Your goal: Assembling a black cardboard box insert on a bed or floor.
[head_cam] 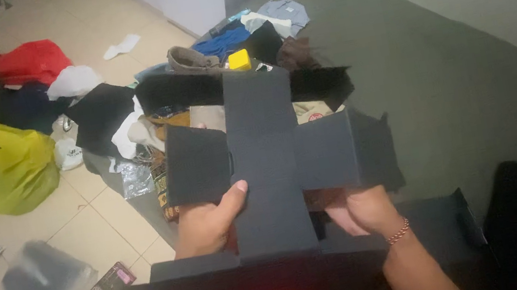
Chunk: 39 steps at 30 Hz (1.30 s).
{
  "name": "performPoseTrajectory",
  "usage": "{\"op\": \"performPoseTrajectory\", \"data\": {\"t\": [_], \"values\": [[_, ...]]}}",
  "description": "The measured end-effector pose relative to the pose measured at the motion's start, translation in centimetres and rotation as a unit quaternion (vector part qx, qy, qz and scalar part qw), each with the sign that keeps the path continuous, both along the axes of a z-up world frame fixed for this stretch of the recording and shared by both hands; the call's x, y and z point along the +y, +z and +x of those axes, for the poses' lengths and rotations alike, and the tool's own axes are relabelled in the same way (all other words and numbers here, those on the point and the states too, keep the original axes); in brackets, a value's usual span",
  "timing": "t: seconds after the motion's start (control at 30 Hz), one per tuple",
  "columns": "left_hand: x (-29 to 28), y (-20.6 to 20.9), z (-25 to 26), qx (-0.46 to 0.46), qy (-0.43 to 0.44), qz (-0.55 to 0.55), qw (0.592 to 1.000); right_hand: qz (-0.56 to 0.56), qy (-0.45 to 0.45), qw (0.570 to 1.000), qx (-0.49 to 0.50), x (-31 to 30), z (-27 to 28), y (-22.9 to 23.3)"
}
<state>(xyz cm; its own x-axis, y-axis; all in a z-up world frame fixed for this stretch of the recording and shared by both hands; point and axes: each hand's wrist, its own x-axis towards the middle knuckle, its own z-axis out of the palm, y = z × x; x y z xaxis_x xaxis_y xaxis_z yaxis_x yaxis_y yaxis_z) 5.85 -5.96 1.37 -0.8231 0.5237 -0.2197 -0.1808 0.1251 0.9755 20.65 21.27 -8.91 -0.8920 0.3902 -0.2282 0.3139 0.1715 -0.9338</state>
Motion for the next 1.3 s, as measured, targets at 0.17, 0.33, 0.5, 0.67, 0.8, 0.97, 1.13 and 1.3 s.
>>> {"op": "performPoseTrajectory", "data": {"t": [0.17,0.33,0.5,0.67,0.8,0.97,1.13,1.3], "values": [[1.0,-1.1,0.0,-0.065,0.048,0.022,0.997,-0.302,-0.050,0.929,0.209,-0.7,-0.8,1.9],[1.9,0.2,0.3,-0.034,0.052,-0.160,0.985,0.275,0.070,0.914,-0.288,4.6,-1.4,-7.6],[2.5,-3.0,-0.8,0.006,0.045,-0.091,0.995,0.170,0.077,0.979,-0.079,7.7,-1.8,-14.6],[2.5,-1.4,-0.1,0.017,0.024,-0.028,0.999,-0.338,-0.015,0.933,0.127,0.7,-2.8,-2.3],[2.6,-0.7,0.1,0.046,0.014,-0.046,0.998,-0.079,0.032,0.993,-0.085,-0.5,-3.1,0.5],[2.8,-1.4,0.4,0.090,0.018,0.068,0.993,-0.234,-0.009,0.972,-0.014,3.3,-2.3,-7.0],[2.1,-5.6,-0.3,0.259,-0.096,-0.105,0.955,-0.187,-0.120,0.969,-0.110,1.8,-1.9,-4.9],[2.1,-1.7,-0.1,0.004,-0.041,-0.052,0.998,-0.309,-0.034,0.940,0.139,-0.1,-3.1,1.6]]}}
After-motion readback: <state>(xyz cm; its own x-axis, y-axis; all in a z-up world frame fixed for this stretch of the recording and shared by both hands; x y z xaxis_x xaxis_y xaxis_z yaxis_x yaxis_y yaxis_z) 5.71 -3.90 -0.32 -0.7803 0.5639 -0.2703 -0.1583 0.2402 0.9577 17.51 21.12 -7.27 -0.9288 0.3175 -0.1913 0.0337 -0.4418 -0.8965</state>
